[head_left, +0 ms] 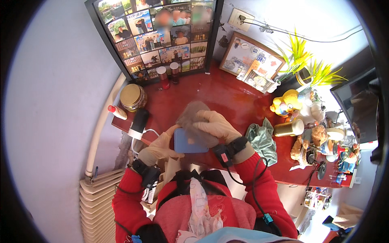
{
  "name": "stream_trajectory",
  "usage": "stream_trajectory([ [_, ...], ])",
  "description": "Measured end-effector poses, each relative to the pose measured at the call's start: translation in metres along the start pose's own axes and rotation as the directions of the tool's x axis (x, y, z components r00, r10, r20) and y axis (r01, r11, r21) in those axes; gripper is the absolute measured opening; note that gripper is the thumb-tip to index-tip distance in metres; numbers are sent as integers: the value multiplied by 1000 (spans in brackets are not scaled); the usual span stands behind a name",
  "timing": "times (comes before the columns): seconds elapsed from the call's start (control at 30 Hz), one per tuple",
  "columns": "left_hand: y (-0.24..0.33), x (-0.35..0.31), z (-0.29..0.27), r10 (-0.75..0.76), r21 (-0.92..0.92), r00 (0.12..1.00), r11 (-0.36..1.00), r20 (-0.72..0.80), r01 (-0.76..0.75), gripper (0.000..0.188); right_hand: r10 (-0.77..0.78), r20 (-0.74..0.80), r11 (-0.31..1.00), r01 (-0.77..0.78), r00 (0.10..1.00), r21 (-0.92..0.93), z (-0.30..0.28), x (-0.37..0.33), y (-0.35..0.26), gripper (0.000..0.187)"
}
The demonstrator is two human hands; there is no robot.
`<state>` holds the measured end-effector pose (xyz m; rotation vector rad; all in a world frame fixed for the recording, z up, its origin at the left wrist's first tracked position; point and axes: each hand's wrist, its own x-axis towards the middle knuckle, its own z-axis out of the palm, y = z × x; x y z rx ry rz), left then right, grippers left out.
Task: The person wipes a red table surface with a cloth, moving decorative items such as a yellow duck toy, a teddy bear, a framed photo, and a small plant aside to reach the surface. They repeatedly wipe different areas of the table and reposition the items after cleaning.
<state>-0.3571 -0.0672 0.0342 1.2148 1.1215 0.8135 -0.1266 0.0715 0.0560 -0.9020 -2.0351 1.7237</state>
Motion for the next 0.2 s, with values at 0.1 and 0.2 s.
stream_trajectory([
  [0.1, 6, 3, -7, 159, 274, 978, 954, -135, -117, 104, 140, -127, 989, -133, 982, 59, 0, 1, -7, 44],
  [0.2, -12, -10, 8, 158, 200, 897, 977, -413, -80, 107, 235, -198, 940, -171, 952, 295, 4, -16, 6, 45],
])
